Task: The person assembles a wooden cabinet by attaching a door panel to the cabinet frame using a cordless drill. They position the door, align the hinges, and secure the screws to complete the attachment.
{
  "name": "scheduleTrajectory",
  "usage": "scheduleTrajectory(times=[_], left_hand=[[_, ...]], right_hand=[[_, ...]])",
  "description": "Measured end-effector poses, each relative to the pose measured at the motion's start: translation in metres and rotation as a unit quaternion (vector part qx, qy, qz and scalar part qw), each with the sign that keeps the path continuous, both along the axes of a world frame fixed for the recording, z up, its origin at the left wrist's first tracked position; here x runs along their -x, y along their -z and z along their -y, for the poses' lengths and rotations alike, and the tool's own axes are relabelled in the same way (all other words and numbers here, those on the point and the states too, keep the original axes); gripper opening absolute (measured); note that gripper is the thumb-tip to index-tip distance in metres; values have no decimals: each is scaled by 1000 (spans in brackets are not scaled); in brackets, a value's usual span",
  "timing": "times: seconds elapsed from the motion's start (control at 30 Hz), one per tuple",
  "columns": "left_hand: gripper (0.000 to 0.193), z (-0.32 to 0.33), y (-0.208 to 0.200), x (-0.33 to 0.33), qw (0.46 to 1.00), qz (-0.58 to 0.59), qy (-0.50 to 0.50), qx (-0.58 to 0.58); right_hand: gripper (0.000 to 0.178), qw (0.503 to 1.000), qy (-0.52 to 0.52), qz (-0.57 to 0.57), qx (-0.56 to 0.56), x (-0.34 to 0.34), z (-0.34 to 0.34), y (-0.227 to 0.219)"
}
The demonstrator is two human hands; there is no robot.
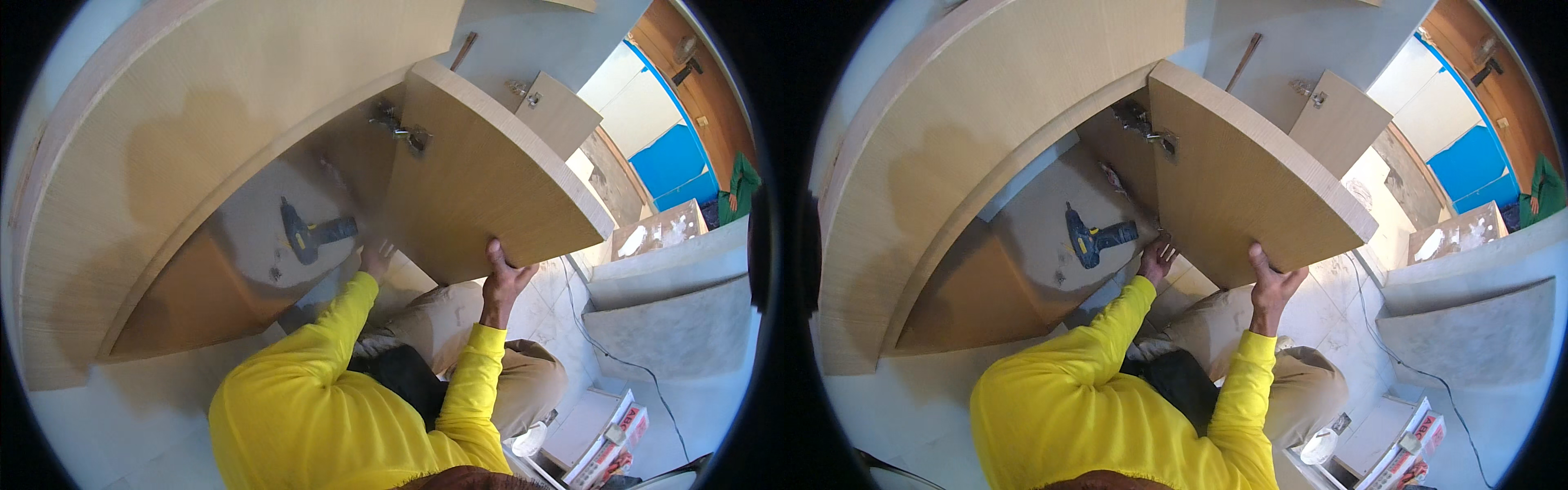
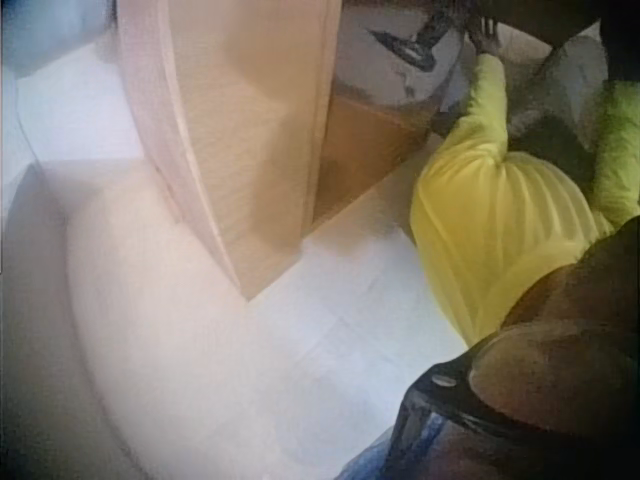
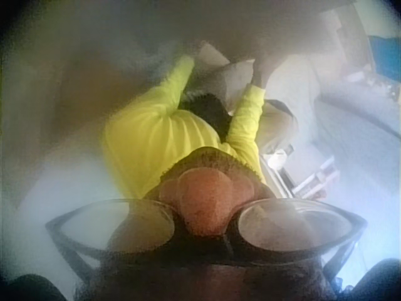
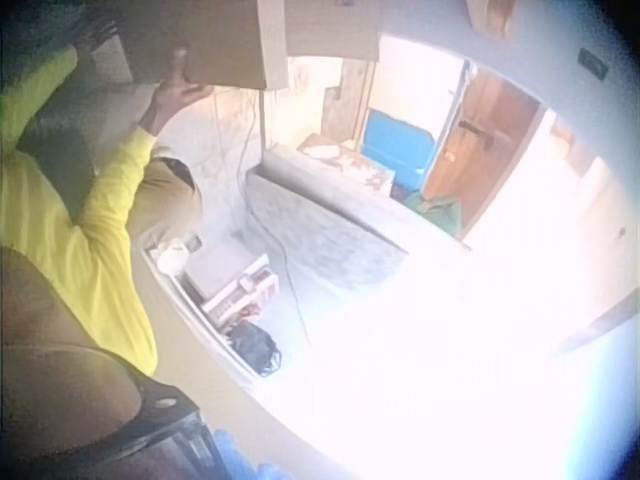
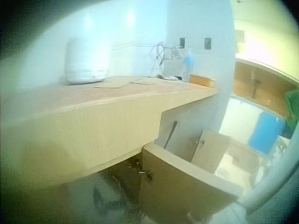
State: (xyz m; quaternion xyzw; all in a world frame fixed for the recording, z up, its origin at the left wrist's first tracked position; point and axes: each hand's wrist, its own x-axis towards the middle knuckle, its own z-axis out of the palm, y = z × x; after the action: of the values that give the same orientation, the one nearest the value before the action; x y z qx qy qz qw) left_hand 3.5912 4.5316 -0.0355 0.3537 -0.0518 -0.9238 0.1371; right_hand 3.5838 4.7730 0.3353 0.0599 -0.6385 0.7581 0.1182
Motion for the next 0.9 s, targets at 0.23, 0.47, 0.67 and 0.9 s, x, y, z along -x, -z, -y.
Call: scheduleTrajectory(times=[0.23, 0.47, 0.67, 0.9], left_hand=[[29, 5, 9, 4, 1000, 5, -5, 29], [26, 14, 36, 5, 1000, 5, 13, -14], [21, 42, 30, -13, 997, -26, 56, 40], [35, 14, -37, -8, 998, 57, 12, -4]], right_hand=[[58, 1000, -17, -12, -2, -1, 5, -19], [52, 999, -30, 18, -17, 1, -4, -11], [36, 998, -59, -21, 17, -4, 6, -16], [42, 993, -69, -88, 23, -5, 2, -28]])
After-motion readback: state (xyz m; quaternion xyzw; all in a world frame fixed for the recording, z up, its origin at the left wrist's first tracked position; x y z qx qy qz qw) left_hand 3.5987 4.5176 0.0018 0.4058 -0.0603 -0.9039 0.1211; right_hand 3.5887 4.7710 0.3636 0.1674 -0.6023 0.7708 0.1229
